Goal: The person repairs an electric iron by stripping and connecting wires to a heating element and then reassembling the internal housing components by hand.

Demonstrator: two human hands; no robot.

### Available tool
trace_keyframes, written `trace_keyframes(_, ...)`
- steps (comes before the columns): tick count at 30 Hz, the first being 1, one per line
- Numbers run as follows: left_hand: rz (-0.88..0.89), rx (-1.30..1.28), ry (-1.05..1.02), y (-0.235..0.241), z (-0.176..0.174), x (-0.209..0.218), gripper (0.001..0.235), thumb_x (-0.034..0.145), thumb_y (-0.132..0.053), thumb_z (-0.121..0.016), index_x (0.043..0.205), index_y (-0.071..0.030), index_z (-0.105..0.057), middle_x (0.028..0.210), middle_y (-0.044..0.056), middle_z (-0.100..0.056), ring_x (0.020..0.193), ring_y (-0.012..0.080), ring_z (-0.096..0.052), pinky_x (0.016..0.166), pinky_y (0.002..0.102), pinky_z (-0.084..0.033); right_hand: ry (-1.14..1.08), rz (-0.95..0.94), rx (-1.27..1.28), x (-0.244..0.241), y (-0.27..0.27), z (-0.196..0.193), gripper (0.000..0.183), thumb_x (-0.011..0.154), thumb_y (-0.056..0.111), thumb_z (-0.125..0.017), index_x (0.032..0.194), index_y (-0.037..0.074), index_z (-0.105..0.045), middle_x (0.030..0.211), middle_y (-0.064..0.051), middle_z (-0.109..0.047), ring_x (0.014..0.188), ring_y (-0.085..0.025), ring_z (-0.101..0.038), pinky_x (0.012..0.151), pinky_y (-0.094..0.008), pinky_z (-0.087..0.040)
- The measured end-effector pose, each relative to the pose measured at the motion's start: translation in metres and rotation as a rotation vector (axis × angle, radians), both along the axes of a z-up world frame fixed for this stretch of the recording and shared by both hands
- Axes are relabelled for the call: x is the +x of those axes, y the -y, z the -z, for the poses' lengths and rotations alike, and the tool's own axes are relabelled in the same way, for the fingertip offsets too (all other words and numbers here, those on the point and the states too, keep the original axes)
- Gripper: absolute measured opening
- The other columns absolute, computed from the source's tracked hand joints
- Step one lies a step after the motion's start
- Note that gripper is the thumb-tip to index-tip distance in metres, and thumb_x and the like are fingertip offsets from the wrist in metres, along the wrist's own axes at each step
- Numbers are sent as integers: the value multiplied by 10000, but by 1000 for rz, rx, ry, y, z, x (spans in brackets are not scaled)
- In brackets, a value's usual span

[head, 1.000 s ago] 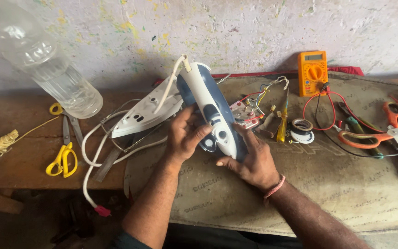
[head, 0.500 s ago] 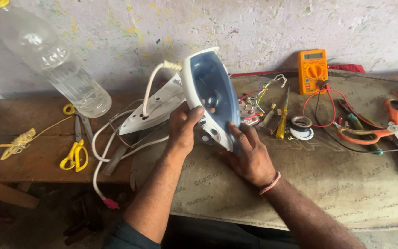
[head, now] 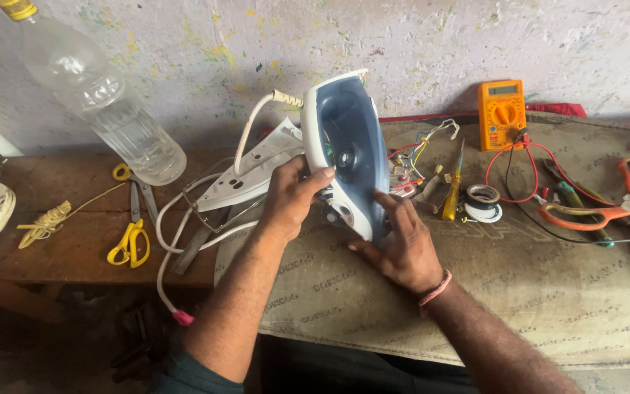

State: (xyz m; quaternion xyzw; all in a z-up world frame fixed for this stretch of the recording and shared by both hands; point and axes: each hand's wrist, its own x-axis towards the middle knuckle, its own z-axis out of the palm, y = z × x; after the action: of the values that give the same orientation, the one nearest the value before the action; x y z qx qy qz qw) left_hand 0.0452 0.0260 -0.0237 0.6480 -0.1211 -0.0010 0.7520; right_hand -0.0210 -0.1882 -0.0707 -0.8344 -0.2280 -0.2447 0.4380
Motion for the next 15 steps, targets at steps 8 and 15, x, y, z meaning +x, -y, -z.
trace_keyframes(8,45,51,-53,-1,-4,3,411,851,-222,-734,1136,64,-658,991,122,-706,881,202,-719,799,388,-651,71,24,21,4,2,8,964,691,206,-940,1480,-18,-434,1166,-191,-647,917,-295,-689,780,-386,-575)
trace_keyframes(15,85,107,-46,-7,0,1,432,864,-202,-702,1202,53,-620,1055,129,-704,942,194,-717,841,391,-648,-96,-20,174,2,2,7,994,708,158,-904,1529,3,-367,1128,-149,-687,907,-218,-747,776,-334,-601)
